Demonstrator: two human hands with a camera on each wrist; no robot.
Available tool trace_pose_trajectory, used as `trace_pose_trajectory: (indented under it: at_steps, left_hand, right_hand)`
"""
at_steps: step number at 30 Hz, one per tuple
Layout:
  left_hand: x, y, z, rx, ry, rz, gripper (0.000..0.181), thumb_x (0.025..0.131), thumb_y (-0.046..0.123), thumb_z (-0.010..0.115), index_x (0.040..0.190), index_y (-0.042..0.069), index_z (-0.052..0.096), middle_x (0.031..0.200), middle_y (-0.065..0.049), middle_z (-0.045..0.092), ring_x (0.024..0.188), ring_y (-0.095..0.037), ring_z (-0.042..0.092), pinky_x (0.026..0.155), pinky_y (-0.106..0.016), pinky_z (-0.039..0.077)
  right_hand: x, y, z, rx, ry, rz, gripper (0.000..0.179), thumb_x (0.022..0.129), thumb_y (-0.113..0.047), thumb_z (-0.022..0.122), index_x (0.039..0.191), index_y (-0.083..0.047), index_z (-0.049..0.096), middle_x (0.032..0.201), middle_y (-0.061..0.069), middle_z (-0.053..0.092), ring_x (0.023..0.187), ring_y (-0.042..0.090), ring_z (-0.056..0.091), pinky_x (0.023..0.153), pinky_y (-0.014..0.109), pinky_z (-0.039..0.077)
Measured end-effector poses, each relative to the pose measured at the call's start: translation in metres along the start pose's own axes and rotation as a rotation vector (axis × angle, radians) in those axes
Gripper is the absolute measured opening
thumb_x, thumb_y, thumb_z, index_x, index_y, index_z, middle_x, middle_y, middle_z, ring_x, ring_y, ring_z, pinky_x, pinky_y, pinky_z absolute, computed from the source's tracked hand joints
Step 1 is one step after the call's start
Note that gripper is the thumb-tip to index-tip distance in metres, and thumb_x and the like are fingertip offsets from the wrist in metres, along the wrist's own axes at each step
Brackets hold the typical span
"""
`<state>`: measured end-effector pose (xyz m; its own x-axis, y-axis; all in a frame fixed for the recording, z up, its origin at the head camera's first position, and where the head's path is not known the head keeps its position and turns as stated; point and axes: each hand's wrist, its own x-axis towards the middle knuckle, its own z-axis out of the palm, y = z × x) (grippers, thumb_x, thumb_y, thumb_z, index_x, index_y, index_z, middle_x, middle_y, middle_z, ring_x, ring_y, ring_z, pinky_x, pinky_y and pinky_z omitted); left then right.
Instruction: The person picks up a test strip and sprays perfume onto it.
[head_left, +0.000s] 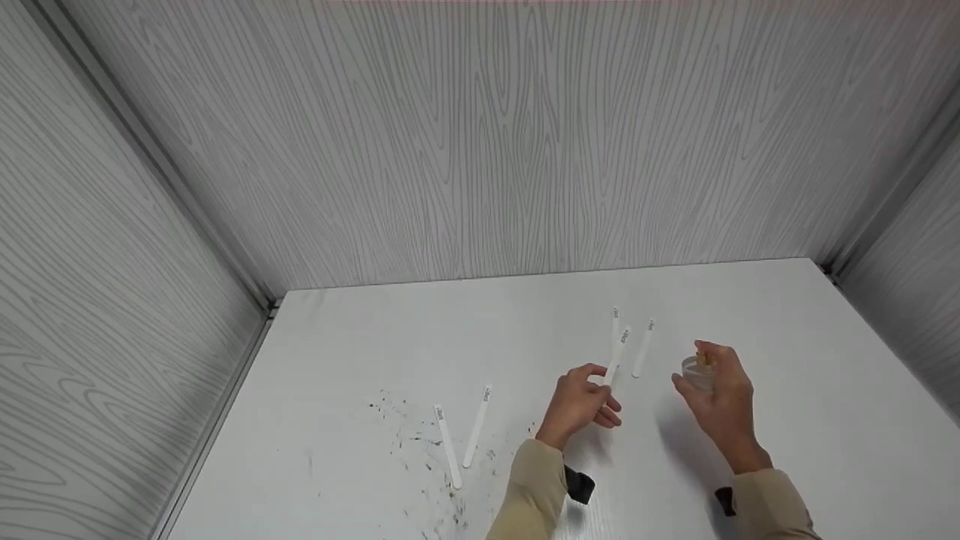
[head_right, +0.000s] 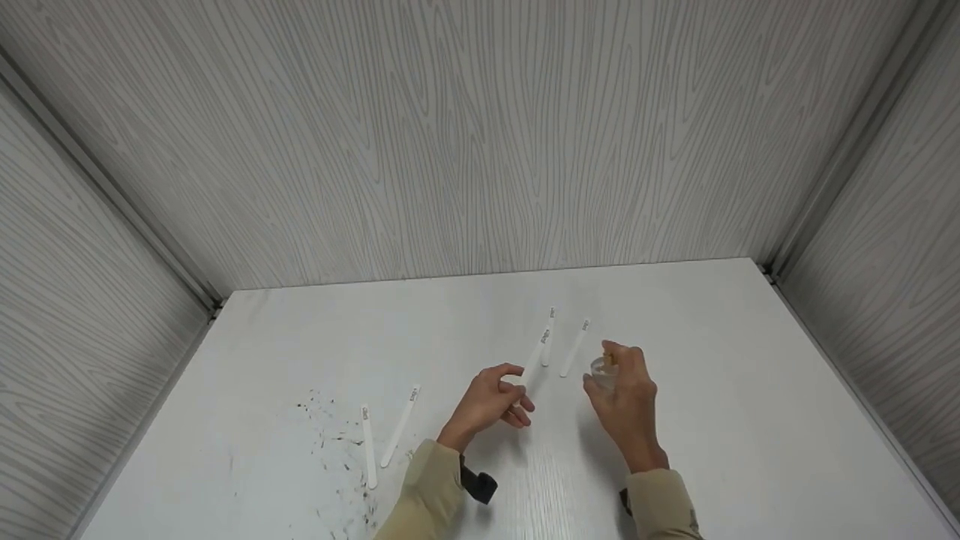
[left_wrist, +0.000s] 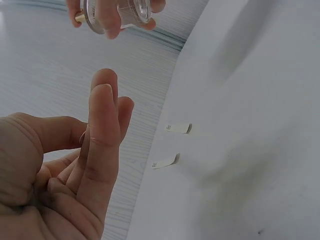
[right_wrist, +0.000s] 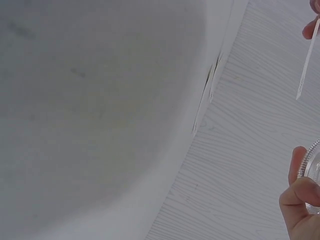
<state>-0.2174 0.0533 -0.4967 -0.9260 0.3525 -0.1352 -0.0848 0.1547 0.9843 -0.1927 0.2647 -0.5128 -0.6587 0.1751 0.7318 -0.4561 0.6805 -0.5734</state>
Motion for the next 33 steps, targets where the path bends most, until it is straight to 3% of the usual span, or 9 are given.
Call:
trace_pose_trajectory:
  at_steps: [6, 23, 33]
  left_hand:
    - [-0.005, 0.004, 0.003, 0.062, -0.017, 0.023, 0.036, 0.099, -0.006, 0.053, 0.135, -0.007, 0.054, 0.073, -0.009, 0.07, 0.061, -0.028, 0.073, 0.055, -0.03, 0.06]
    - [-0.008, 0.003, 0.002, 0.071, -0.028, 0.032, 0.037, 0.099, -0.005, 0.052, 0.136, -0.008, 0.054, 0.072, -0.008, 0.07, 0.059, -0.026, 0.073, 0.055, -0.03, 0.06]
    - [-0.011, 0.002, -0.002, 0.061, -0.041, 0.042, 0.037, 0.099, -0.006, 0.052, 0.136, -0.007, 0.054, 0.074, -0.01, 0.071, 0.06, -0.028, 0.073, 0.054, -0.029, 0.06]
  right_hand:
    - [0.001, -0.001, 0.001, -0.014, -0.017, 0.016, 0.054, 0.069, 0.02, 0.078, 0.118, 0.011, 0.056, 0.11, 0.027, 0.064, 0.097, 0.037, 0.06, 0.088, 0.011, 0.034]
    - [0.001, -0.004, 0.0, -0.021, 0.009, 0.038, 0.057, 0.069, 0.021, 0.078, 0.12, 0.01, 0.056, 0.112, 0.027, 0.064, 0.098, 0.037, 0.06, 0.088, 0.011, 0.034]
    - [0.002, 0.0, -0.001, -0.035, -0.002, 0.063, 0.055, 0.072, 0.019, 0.078, 0.121, 0.011, 0.055, 0.114, 0.03, 0.062, 0.103, 0.039, 0.06, 0.09, 0.034, 0.045]
